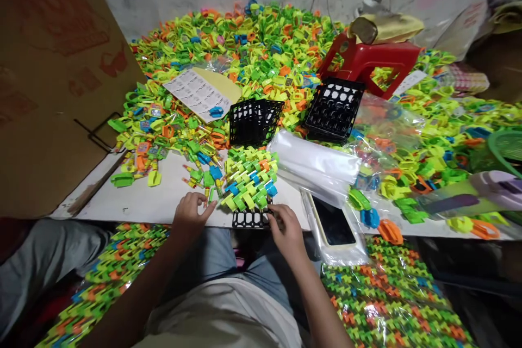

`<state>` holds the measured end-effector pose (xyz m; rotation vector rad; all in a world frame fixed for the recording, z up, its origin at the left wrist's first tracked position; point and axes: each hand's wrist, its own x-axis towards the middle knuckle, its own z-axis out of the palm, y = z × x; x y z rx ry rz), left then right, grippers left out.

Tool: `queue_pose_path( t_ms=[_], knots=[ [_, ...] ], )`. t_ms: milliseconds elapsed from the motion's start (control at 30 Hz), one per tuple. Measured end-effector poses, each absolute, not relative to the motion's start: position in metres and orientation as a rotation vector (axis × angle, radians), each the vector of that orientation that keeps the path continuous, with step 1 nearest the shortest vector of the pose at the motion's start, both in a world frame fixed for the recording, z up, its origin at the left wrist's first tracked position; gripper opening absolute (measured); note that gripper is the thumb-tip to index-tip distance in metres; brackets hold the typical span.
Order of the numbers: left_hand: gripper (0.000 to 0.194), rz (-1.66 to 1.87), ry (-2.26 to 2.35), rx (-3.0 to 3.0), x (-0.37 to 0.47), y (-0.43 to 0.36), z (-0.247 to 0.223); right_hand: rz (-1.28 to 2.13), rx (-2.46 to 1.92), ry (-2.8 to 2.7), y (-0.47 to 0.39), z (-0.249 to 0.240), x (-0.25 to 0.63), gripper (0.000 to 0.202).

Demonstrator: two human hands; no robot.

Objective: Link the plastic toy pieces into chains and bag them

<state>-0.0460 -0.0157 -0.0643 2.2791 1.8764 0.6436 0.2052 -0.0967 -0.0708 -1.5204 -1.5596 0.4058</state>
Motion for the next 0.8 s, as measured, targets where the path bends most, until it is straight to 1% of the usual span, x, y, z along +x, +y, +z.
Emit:
queue_pose_path(
  t_ms=[67,133,267,400,467,567,600,633,700,800],
  knots=[
    [0.03,0.395,1.893,2.224,-0.04,-0.013,-0.054,0.403,-1.515,-1.548,-0.1,-0.069,0.203,0.016],
    [0.032,0.225,1.885,2.174,-0.037,-0.011,-0.043,0.397,-1.49,-1.554,-0.103,-0.066,0.199,0.016],
    [0.033,0.138,1.872,2.139,-0.05,-0.016,-0.013,0.383,-1.413,-1.59,-0.11,-0.06,0.189,0.016],
    [0.041,0.013,1.707,2.119,-0.077,-0.032,0.023,0.431,-1.379,-1.695,-0.12,-0.046,0.17,0.017],
    [0.042,-0.065,1.581,2.126,-0.085,-0.042,0.037,0.453,-1.379,-1.848,-0.123,-0.036,0.156,0.024],
    [0.037,-0.127,1.412,2.177,-0.082,-0.057,0.052,0.406,-1.437,-2.11,-0.122,-0.024,0.135,0.045],
    [0.035,-0.147,1.365,2.209,-0.078,-0.062,0.055,0.379,-1.472,-2.172,-0.122,-0.022,0.13,0.047],
    [0.034,-0.169,1.322,2.246,-0.073,-0.067,0.057,0.354,-1.501,-2.218,-0.121,-0.021,0.128,0.043],
    [0.035,-0.193,1.237,2.322,-0.06,-0.073,0.061,0.338,-1.547,-2.254,-0.121,-0.022,0.128,0.031],
    [0.032,-0.018,1.079,2.39,-0.041,-0.073,0.062,0.424,-1.588,-2.099,-0.121,-0.033,0.149,0.02]
  ],
)
